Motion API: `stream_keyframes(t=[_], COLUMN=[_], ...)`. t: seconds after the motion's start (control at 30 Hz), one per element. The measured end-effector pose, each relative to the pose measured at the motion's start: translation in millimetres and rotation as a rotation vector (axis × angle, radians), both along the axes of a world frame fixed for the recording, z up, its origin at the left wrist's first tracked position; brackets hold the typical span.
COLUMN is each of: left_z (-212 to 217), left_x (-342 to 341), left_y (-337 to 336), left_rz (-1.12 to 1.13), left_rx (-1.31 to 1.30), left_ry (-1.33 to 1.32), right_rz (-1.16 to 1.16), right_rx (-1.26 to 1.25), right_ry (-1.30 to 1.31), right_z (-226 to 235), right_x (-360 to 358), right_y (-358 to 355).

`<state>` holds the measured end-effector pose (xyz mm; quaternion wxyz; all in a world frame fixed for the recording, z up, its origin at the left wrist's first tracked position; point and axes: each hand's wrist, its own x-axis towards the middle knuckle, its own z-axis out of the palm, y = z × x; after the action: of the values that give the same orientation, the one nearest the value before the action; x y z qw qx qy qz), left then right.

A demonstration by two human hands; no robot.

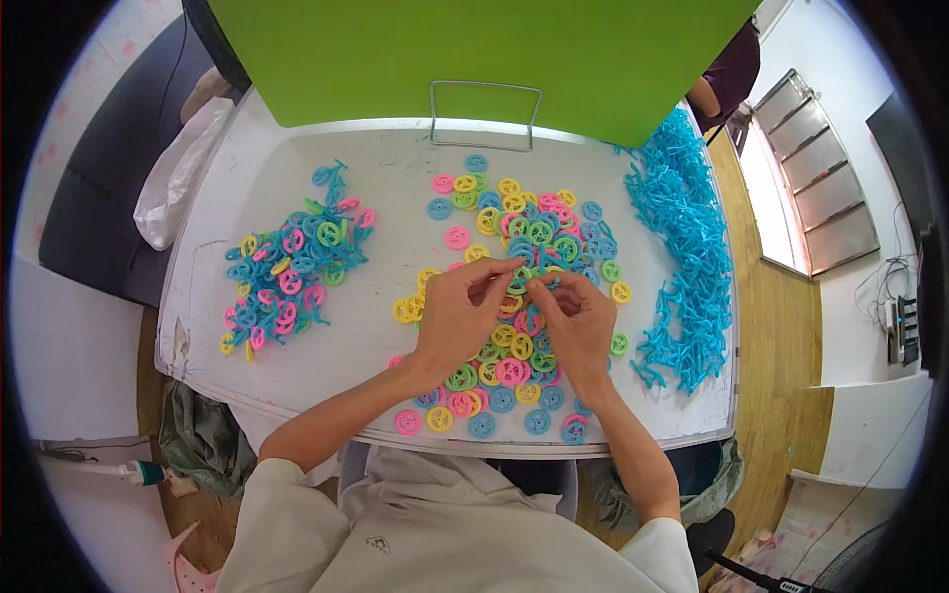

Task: Assembling colorful plastic gear-shaped toys at a workstation.

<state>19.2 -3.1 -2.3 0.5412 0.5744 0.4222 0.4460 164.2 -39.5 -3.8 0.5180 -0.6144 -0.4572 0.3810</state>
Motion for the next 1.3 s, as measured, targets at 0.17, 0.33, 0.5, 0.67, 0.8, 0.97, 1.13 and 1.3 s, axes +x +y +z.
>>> stream_keyframes(t=[0.17,0.33,0.5,0.67,0.8,0.97,1.13,1.3], left_z=[-3,-1,7,8,12,14,-15,-15], left_x=[0,-3,-13,-9,-6,9,15,21], left_y=[0,8,18,17,23,28,75,83], left_rz=[0.024,-0.038,-0.174,-0.244,-0.31,-0.332,0.07,0.143], left_rx=[0.046,-0.096,-0.373,-0.397,-0.512,-0.37,0.578,0.752], left_ry=[0.034,-0.019,-0.267,-0.133,-0.182,-0.002,0.559,0.715], right_rz=[-0.004,0.046,0.261,0.499,0.451,0.379,0.263,0.109], right_rx=[-0.027,0.153,0.084,0.136,0.354,0.476,0.428,0.327], right_ry=[-0.05,-0.282,-0.033,-0.186,-0.366,-0.501,-0.377,-0.24], right_z=[-3,0,6,17,17,16,10,6], right_x=[1,4,27,39,31,34,32,33], right_y=[1,-1,1,1,2,4,4,8])
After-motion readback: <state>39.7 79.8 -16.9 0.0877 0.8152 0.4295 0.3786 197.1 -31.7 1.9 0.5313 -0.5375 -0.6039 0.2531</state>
